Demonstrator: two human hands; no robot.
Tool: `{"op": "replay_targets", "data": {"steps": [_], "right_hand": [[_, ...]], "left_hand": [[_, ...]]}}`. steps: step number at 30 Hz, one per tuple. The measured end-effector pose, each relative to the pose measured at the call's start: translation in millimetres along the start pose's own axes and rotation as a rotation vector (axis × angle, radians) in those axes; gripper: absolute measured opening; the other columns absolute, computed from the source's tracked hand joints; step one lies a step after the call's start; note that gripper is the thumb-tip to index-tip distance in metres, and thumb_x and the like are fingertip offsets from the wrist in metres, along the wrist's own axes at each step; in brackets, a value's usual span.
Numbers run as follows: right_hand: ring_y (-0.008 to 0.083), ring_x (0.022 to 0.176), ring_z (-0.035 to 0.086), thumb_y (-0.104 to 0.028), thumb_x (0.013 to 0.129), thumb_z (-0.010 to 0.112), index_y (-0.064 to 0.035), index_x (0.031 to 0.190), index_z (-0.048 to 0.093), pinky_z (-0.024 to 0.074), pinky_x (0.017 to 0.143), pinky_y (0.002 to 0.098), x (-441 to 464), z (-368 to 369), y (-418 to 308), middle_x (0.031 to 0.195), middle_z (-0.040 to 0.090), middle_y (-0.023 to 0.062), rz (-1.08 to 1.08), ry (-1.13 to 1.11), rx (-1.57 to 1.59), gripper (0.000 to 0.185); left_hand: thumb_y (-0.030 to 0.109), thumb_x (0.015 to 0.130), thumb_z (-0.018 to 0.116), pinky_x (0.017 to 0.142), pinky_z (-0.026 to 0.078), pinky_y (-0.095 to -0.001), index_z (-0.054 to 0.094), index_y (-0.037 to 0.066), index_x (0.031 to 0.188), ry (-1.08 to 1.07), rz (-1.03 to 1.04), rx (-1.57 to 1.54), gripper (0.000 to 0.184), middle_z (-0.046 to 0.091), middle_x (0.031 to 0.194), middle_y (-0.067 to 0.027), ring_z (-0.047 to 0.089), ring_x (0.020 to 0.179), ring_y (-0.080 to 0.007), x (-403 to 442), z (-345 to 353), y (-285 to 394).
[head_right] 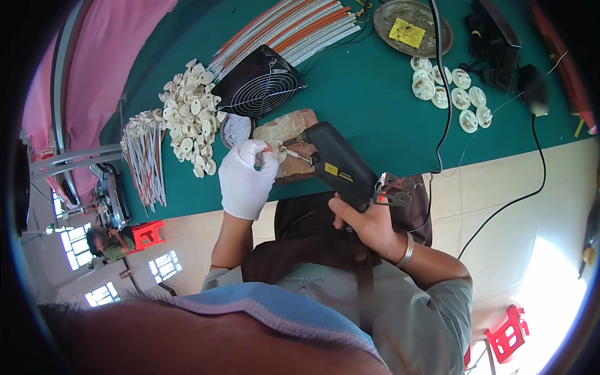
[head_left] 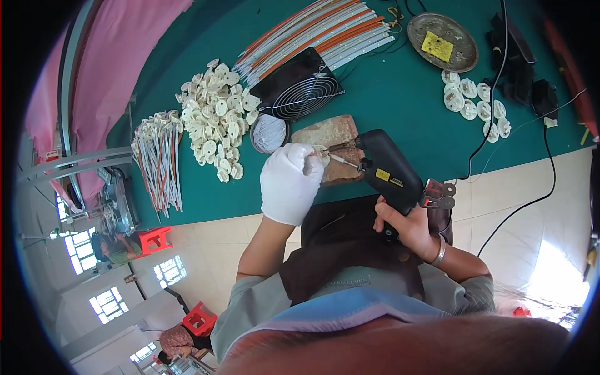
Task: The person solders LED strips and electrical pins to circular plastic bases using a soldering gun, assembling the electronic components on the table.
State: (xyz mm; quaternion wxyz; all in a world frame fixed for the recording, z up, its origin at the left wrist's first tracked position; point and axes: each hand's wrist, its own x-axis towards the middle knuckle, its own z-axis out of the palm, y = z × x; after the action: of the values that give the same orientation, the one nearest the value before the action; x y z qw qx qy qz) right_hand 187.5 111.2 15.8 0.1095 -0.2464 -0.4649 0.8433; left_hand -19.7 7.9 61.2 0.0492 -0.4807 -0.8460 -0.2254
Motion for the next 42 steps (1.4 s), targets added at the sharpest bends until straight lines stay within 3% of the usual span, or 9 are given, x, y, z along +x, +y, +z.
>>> {"op": "replay_targets", "data": {"steps": [14,17,20,23,26,29,32,38,42], "right_hand": [[0.0149,0.060,0.061,-0.002,0.090,0.058,0.0006,0.094,0.054,0.0527,0.059,0.0296,0,2,1,0.065,0.059,0.0058,-0.012,0.002,0.009,0.006],[0.0097,0.058,0.059,-0.004,0.089,0.062,-0.0014,0.091,0.055,0.0462,0.054,0.0240,0,2,3,0.067,0.058,0.0026,-0.013,0.011,0.055,0.008],[0.0098,0.058,0.059,-0.004,0.089,0.062,-0.0013,0.091,0.055,0.0464,0.054,0.0241,1,4,3,0.067,0.058,0.0028,-0.016,0.017,0.071,0.008],[0.0155,0.059,0.061,-0.002,0.090,0.057,0.0010,0.094,0.054,0.0528,0.060,0.0304,1,2,2,0.065,0.058,0.0061,-0.009,-0.005,0.026,0.006],[0.0102,0.058,0.059,-0.003,0.088,0.061,-0.0011,0.091,0.054,0.0470,0.054,0.0248,2,3,2,0.067,0.058,0.0029,-0.004,0.006,0.060,0.008],[0.0104,0.058,0.059,-0.003,0.088,0.062,-0.0009,0.091,0.054,0.0475,0.054,0.0254,3,2,1,0.067,0.058,0.0025,0.002,0.003,0.045,0.008],[0.0161,0.060,0.061,-0.001,0.090,0.057,0.0017,0.095,0.053,0.0529,0.060,0.0313,1,0,4,0.070,0.058,0.0067,-0.010,-0.014,0.051,0.007],[0.0155,0.060,0.061,0.000,0.089,0.056,0.0015,0.095,0.052,0.0530,0.058,0.0319,-1,3,-7,0.079,0.054,0.0075,-0.025,0.025,0.082,0.006],[0.0138,0.058,0.059,0.000,0.089,0.058,0.0010,0.095,0.053,0.0506,0.056,0.0291,0,1,1,0.074,0.056,0.0061,-0.028,0.015,0.076,0.008]], "left_hand": [[0.000,0.075,0.064,0.056,0.050,-0.0327,0.058,0.005,0.084,0.014,0.000,0.014,0.012,0.063,0.075,-0.0116,0.062,0.059,-0.0237,-1,1,0],[0.000,0.074,0.064,0.056,0.050,-0.0330,0.058,0.005,0.084,0.016,-0.004,0.010,0.012,0.063,0.075,-0.0114,0.062,0.059,-0.0236,-1,1,0],[0.000,0.074,0.064,0.057,0.050,-0.0330,0.059,0.005,0.084,0.023,0.004,0.006,0.012,0.063,0.074,-0.0113,0.062,0.060,-0.0235,0,1,0],[0.000,0.075,0.063,0.057,0.050,-0.0329,0.059,0.005,0.084,0.025,0.009,0.015,0.011,0.063,0.074,-0.0112,0.062,0.060,-0.0233,0,1,0],[0.000,0.075,0.063,0.057,0.049,-0.0328,0.058,0.004,0.083,0.013,-0.011,-0.005,0.011,0.063,0.074,-0.0111,0.062,0.059,-0.0233,-1,2,0],[0.000,0.075,0.063,0.057,0.049,-0.0325,0.058,0.004,0.083,0.007,-0.013,-0.001,0.011,0.063,0.074,-0.0110,0.061,0.059,-0.0232,0,1,0],[0.000,0.075,0.063,0.057,0.049,-0.0324,0.058,0.004,0.083,0.005,-0.004,-0.005,0.010,0.062,0.074,-0.0111,0.061,0.059,-0.0233,0,1,-1],[0.000,0.075,0.063,0.057,0.049,-0.0326,0.058,0.004,0.083,0.005,-0.027,-0.021,0.010,0.062,0.074,-0.0113,0.061,0.060,-0.0237,-1,1,0],[0.000,0.075,0.063,0.058,0.049,-0.0326,0.058,0.003,0.084,0.018,-0.012,-0.012,0.010,0.062,0.075,-0.0115,0.061,0.060,-0.0240,0,1,1]]}}
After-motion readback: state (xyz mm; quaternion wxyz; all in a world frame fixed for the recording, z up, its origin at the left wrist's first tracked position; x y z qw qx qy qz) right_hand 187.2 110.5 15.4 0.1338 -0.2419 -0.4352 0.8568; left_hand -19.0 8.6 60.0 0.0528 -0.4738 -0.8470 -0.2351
